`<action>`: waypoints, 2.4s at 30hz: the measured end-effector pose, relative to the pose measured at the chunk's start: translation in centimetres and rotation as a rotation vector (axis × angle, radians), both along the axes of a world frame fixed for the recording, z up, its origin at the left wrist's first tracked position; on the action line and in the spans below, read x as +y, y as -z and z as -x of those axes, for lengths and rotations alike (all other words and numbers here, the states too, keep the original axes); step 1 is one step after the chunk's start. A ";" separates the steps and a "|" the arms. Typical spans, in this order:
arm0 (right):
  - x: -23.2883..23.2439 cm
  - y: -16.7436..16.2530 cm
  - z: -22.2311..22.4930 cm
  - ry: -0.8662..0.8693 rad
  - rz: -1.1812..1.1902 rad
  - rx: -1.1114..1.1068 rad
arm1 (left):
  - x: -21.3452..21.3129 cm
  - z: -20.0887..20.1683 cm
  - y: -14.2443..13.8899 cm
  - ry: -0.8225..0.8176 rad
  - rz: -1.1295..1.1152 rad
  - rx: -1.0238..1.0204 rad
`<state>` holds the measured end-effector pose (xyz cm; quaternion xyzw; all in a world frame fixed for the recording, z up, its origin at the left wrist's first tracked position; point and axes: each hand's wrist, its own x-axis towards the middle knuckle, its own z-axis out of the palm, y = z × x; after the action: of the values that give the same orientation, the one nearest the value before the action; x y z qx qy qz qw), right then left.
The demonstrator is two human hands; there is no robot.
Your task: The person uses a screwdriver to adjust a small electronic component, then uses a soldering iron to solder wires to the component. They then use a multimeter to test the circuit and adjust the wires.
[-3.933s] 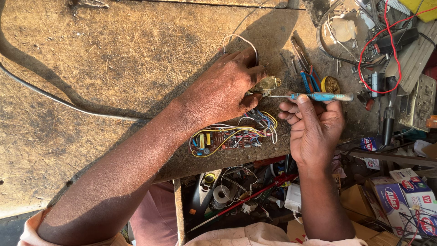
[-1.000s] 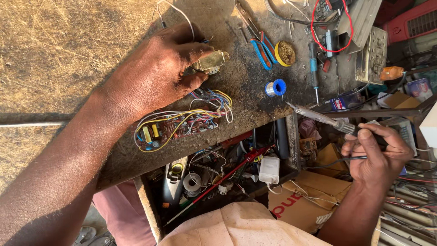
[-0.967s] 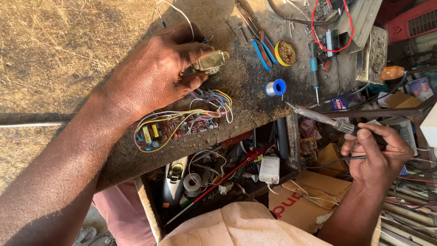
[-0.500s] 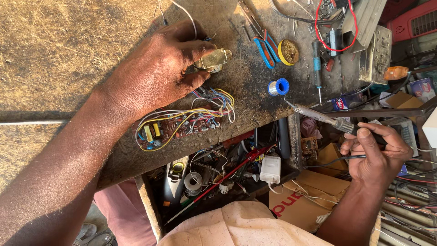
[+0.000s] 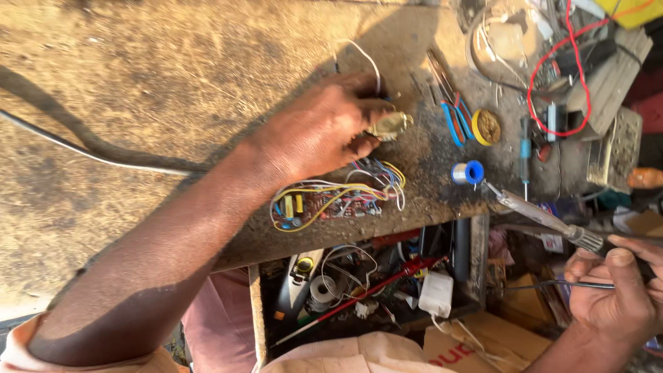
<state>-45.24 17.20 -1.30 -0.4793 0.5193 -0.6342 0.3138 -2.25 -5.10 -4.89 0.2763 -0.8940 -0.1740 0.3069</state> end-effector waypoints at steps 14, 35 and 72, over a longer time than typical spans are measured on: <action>-10.1 -0.7 -8.0 -0.201 0.017 0.281 | -0.4 -1.3 0.2 -0.060 0.020 0.003; -11.6 0.8 -8.1 -0.323 0.008 0.269 | -0.8 -0.8 0.5 -0.056 0.009 0.037; -11.8 1.9 -7.8 -0.339 0.029 0.267 | -1.1 -0.6 1.6 -0.067 0.038 0.013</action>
<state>-37.45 5.42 -3.24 -0.6438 0.4590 -0.5108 0.3375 -1.64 -6.18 -6.51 0.2989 -0.8854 -0.1485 0.3237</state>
